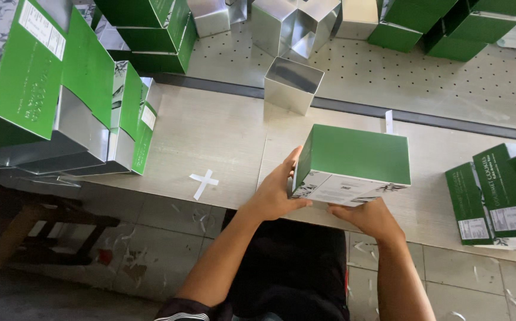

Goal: The person assembles green and white cardboard boxes by folding the flaps and inserting the outer sleeve. They repeatedly pick up flat-packed box components, fold them into shape, and slide the printed sleeve over the inner box to complete the assembly.

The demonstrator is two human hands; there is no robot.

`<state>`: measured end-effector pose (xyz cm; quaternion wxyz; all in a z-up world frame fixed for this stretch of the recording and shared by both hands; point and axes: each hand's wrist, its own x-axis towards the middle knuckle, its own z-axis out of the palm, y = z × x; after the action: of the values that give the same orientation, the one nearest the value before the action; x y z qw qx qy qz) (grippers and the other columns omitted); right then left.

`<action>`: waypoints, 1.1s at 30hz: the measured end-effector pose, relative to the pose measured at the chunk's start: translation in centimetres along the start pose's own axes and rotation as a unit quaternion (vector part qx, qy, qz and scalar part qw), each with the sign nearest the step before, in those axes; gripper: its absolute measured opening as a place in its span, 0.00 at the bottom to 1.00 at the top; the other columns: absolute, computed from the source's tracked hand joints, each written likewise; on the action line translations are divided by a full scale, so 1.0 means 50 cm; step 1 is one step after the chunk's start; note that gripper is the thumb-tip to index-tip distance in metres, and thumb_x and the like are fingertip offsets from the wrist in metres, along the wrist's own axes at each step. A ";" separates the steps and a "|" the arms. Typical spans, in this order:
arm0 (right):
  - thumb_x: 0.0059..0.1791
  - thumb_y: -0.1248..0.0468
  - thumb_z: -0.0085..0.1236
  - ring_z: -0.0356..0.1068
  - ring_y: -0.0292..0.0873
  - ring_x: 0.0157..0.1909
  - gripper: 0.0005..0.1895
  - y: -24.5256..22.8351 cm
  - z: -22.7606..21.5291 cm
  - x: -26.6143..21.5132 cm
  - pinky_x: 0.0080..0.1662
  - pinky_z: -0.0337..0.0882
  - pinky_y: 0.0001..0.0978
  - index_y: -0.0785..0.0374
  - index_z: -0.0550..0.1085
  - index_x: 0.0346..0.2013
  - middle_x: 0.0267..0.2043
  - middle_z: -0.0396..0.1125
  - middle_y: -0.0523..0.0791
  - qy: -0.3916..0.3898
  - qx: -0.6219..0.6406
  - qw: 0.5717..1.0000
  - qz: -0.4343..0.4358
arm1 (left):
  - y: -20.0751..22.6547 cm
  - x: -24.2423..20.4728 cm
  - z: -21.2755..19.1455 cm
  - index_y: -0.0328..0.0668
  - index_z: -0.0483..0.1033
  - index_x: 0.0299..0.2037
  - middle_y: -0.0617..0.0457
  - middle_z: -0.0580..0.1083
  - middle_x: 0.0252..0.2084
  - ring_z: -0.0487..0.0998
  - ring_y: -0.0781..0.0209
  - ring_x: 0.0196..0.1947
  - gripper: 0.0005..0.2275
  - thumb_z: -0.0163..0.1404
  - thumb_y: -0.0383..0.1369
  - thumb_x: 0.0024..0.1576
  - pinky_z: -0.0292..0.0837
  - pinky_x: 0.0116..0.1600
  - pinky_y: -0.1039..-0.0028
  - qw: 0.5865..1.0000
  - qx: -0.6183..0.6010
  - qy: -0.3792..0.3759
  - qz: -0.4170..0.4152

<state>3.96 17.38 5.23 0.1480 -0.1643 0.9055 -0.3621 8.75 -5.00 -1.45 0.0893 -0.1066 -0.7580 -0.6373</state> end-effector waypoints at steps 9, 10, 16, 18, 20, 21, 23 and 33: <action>0.40 0.57 0.72 0.79 0.53 0.37 0.09 0.098 0.037 0.038 0.44 0.75 0.43 0.58 0.84 0.28 0.31 0.79 0.51 0.030 -0.112 0.968 -0.223 | -0.044 -0.003 0.005 0.43 0.47 0.79 0.38 0.72 0.61 0.74 0.42 0.60 0.55 0.71 0.39 0.41 0.67 0.65 0.49 1.000 -0.005 0.013 0.013; 0.40 0.56 0.72 0.79 0.52 0.36 0.09 0.095 0.037 0.037 0.43 0.75 0.42 0.57 0.85 0.27 0.31 0.79 0.50 0.036 -0.113 0.967 -0.226 | -0.047 -0.003 0.004 0.43 0.45 0.79 0.36 0.73 0.59 0.75 0.38 0.59 0.57 0.71 0.40 0.40 0.68 0.64 0.47 1.000 0.000 0.010 0.011; 0.33 0.45 0.75 0.70 0.46 0.24 0.21 0.199 0.029 0.041 0.33 0.70 0.37 0.60 0.80 0.18 0.19 0.72 0.49 -0.032 -0.093 0.994 -0.042 | -0.011 -0.002 0.009 0.45 0.45 0.78 0.35 0.74 0.57 0.77 0.36 0.57 0.58 0.71 0.41 0.38 0.68 0.63 0.45 1.000 -0.029 0.009 -0.002; 0.26 0.36 0.80 0.61 0.44 0.14 0.36 0.178 -0.031 0.028 0.23 0.65 0.33 0.66 0.74 0.10 0.07 0.63 0.50 -0.074 -0.113 0.985 0.109 | 0.007 0.007 0.010 0.46 0.47 0.78 0.35 0.74 0.56 0.77 0.37 0.56 0.57 0.71 0.40 0.36 0.68 0.63 0.45 0.999 -0.048 0.011 -0.005; 0.44 0.35 0.46 0.47 0.54 0.79 0.57 0.025 -0.149 -0.016 0.77 0.50 0.50 0.65 0.42 0.77 0.77 0.44 0.54 0.104 0.126 0.917 -0.364 | 0.022 0.005 0.014 0.48 0.38 0.77 0.44 0.71 0.62 0.76 0.50 0.58 0.55 0.65 0.47 0.42 0.75 0.56 0.61 0.995 -0.006 -0.022 -0.101; 0.44 0.35 0.46 0.47 0.54 0.79 0.57 -0.038 -0.179 -0.037 0.77 0.50 0.50 0.65 0.42 0.77 0.77 0.44 0.54 0.101 0.127 0.918 -0.362 | 0.027 0.004 0.017 0.48 0.38 0.77 0.44 0.71 0.62 0.76 0.50 0.58 0.55 0.65 0.47 0.42 0.75 0.56 0.61 0.994 -0.008 -0.021 -0.105; 0.46 0.37 0.34 0.42 0.58 0.83 0.56 -0.168 -0.238 -0.076 0.76 0.55 0.55 0.77 0.43 0.77 0.81 0.39 0.61 0.153 -0.077 0.893 -0.415 | 0.038 0.006 0.015 0.50 0.37 0.77 0.46 0.68 0.69 0.69 0.42 0.67 0.53 0.62 0.48 0.44 0.67 0.62 0.53 0.995 0.025 -0.030 -0.097; 0.53 0.29 0.29 0.43 0.64 0.75 0.44 -0.294 -0.167 0.020 0.65 0.49 0.62 0.52 0.53 0.75 0.80 0.40 0.51 -0.019 -0.401 0.853 -0.332 | -0.012 0.006 0.031 0.37 0.36 0.76 0.41 0.56 0.76 0.67 0.45 0.69 0.56 0.61 0.54 0.44 0.66 0.63 0.58 0.999 0.041 -0.006 -0.027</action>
<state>2.63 12.01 21.24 -0.0430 -0.5074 0.8606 0.0082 8.30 -3.57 -2.23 0.0718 -0.0858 -0.7868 -0.6070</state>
